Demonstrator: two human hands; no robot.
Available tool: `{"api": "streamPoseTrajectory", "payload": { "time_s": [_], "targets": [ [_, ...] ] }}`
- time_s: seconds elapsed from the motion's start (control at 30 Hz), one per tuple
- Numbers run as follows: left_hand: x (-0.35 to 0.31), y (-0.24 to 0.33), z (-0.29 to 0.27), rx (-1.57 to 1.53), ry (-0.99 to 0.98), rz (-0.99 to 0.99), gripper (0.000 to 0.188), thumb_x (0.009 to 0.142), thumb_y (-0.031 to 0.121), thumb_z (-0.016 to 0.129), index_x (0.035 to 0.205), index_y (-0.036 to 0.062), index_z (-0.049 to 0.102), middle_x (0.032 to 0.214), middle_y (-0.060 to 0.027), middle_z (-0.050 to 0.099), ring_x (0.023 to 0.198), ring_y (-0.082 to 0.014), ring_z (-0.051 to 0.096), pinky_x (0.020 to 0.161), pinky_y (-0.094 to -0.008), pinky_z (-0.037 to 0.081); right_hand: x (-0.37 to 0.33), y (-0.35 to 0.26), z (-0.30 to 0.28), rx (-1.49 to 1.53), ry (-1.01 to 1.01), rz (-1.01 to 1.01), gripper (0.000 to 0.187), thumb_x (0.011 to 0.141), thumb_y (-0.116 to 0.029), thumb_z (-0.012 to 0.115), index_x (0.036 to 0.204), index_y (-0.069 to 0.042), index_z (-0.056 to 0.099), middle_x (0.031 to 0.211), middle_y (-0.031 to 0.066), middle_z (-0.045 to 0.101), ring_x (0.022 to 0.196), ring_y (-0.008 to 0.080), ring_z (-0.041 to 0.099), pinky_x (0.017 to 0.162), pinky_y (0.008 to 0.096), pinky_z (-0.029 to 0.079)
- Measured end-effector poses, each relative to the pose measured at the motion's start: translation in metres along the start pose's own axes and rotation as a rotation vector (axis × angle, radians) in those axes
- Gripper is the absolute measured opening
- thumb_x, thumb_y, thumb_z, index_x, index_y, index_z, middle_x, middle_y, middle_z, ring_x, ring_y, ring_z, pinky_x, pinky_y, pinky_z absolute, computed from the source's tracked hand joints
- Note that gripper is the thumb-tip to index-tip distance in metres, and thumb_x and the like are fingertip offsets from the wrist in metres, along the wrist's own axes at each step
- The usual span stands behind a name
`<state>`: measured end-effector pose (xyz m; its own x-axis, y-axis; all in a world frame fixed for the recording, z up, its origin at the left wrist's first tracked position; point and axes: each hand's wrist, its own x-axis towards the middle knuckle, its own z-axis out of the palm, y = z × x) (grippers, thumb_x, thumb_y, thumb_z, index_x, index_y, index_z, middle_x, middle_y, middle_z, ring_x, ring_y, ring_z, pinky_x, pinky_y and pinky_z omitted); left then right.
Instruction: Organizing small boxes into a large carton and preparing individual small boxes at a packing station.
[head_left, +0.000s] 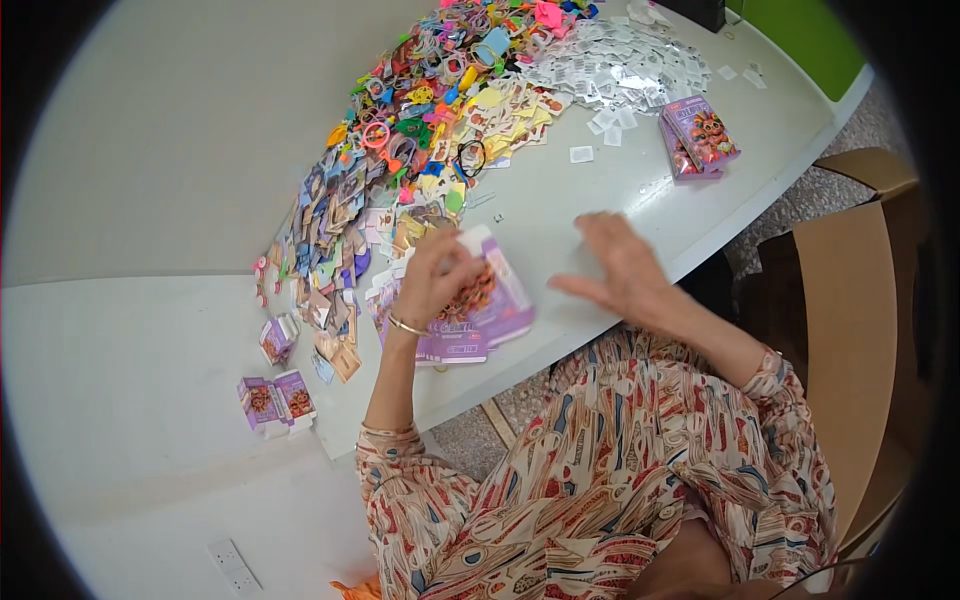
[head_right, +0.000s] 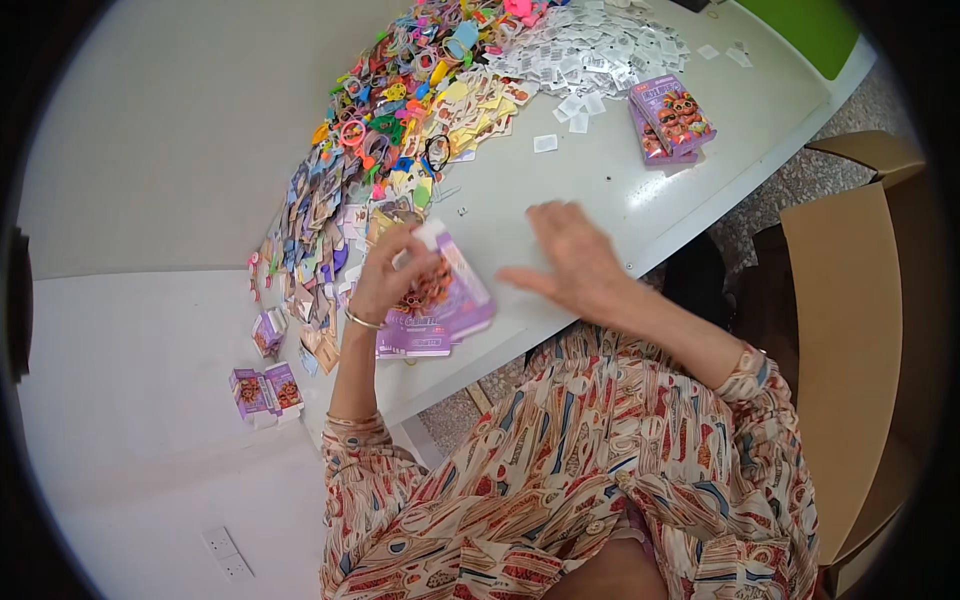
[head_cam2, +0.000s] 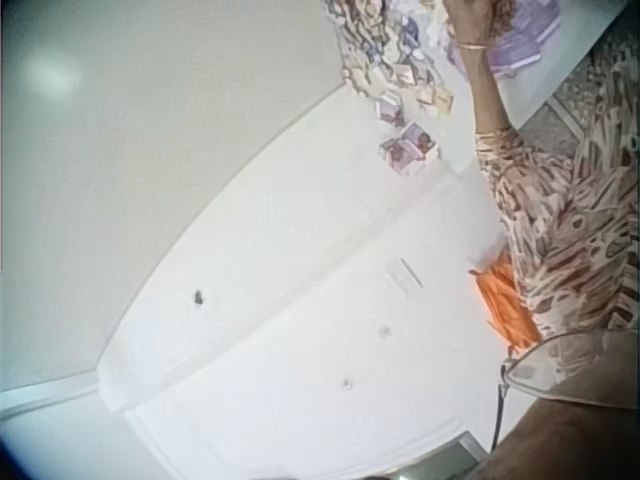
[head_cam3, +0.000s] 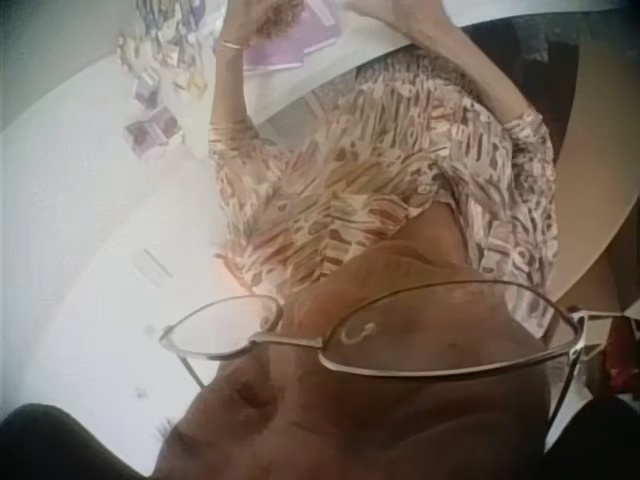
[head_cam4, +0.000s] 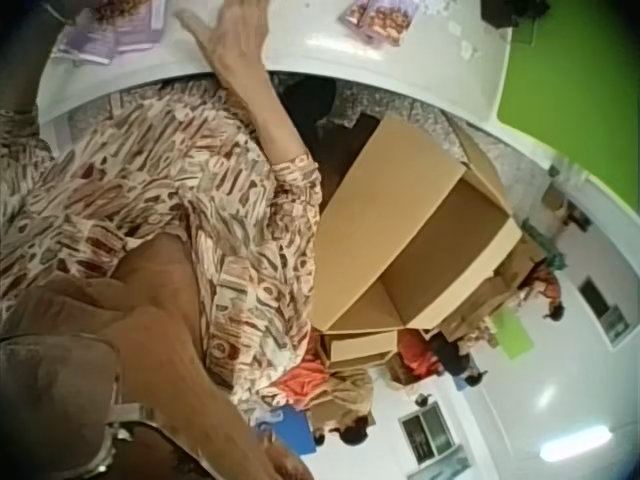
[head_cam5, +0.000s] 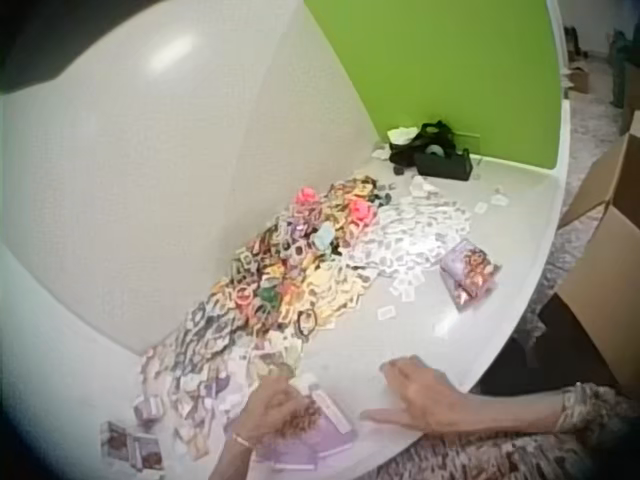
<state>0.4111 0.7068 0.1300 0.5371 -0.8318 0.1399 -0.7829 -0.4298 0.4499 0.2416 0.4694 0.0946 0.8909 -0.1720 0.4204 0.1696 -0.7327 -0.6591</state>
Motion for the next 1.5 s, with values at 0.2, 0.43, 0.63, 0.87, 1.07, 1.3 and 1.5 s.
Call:
{"api": "streamPoseTrajectory", "payload": {
  "time_s": [0.2, 0.43, 0.63, 0.87, 1.07, 1.3, 1.5],
  "targets": [
    [0.061, 0.069, 0.025, -0.436, 0.134, -0.316, 0.022, 0.074, 0.012, 0.075, 0.070, -0.0006, 0.057, 0.071, -0.0083, 0.056, 0.072, -0.0239, 0.055, 0.067, -0.0323, 0.043, 0.009, -0.021, 0.020, 0.102, -0.094, 0.154, 0.101, 0.060, -0.048, 0.083, 0.129, 0.006, 0.033, 0.113, 0.0246, 0.048, 0.105, 0.0399, 0.051, 0.088, 0.0452, 0.046],
    [0.072, 0.068, 0.062, -0.585, 0.212, -0.235, 0.017, 0.079, 0.010, 0.072, 0.088, 0.0000, 0.061, 0.093, -0.0090, 0.058, 0.079, -0.0174, 0.058, 0.069, -0.0296, 0.047, 0.005, 0.009, 0.020, 0.028, 0.010, 0.279, 0.097, 0.059, -0.037, 0.084, 0.129, 0.004, 0.030, 0.110, 0.0246, 0.050, 0.101, 0.0380, 0.055, 0.083, 0.0443, 0.048],
    [0.058, 0.088, 0.055, -1.012, 0.205, -0.308, 0.030, 0.086, 0.002, 0.065, 0.115, 0.0003, 0.055, 0.111, -0.0048, 0.057, 0.090, -0.0109, 0.059, 0.076, -0.0253, 0.050, 0.018, 0.022, -0.013, 0.353, -0.193, 0.540, 0.083, 0.061, -0.033, 0.083, 0.122, 0.004, 0.040, 0.092, 0.0197, 0.063, 0.087, 0.0313, 0.065, 0.077, 0.0372, 0.051],
    [0.053, 0.087, 0.070, -1.149, 0.113, -0.337, 0.037, 0.089, 0.004, 0.063, 0.125, 0.0002, 0.057, 0.106, -0.0047, 0.061, 0.090, -0.0106, 0.060, 0.080, -0.0249, 0.052, 0.011, 0.040, -0.019, 0.693, -0.195, 0.407, 0.051, 0.068, -0.022, 0.082, 0.108, -0.001, 0.058, 0.092, 0.0059, 0.066, 0.083, 0.0136, 0.061, 0.079, 0.0285, 0.049],
    [0.055, 0.080, 0.066, -1.116, -0.087, -0.341, 0.040, 0.087, 0.004, 0.065, 0.126, -0.0007, 0.056, 0.108, -0.0052, 0.061, 0.089, -0.0103, 0.059, 0.079, -0.0238, 0.052, 0.004, 0.047, -0.033, 0.831, -0.327, 0.435, 0.050, 0.067, -0.030, 0.083, 0.100, -0.001, 0.060, 0.089, 0.0081, 0.066, 0.081, 0.0160, 0.063, 0.076, 0.0302, 0.050],
    [0.082, 0.100, 0.028, -1.032, -0.398, -0.196, 0.068, 0.085, 0.000, 0.064, 0.145, 0.0039, 0.032, 0.126, -0.0080, 0.053, 0.094, -0.0133, 0.062, 0.082, -0.0282, 0.054, 0.001, 0.048, -0.049, 0.703, -0.392, 0.349, 0.050, 0.067, -0.027, 0.084, 0.101, 0.000, 0.059, 0.088, 0.0077, 0.066, 0.080, 0.0145, 0.063, 0.074, 0.0293, 0.050],
    [0.070, 0.088, 0.044, -0.882, -0.539, -0.157, 0.065, 0.088, 0.002, 0.061, 0.146, 0.0091, 0.033, 0.146, -0.0102, 0.037, 0.107, -0.0118, 0.055, 0.083, -0.0263, 0.053, -0.006, 0.050, -0.048, 0.790, -0.432, 0.384, 0.053, 0.066, -0.029, 0.084, 0.103, 0.000, 0.058, 0.090, 0.0098, 0.066, 0.081, 0.0173, 0.063, 0.075, 0.0308, 0.050]
  ]
}}
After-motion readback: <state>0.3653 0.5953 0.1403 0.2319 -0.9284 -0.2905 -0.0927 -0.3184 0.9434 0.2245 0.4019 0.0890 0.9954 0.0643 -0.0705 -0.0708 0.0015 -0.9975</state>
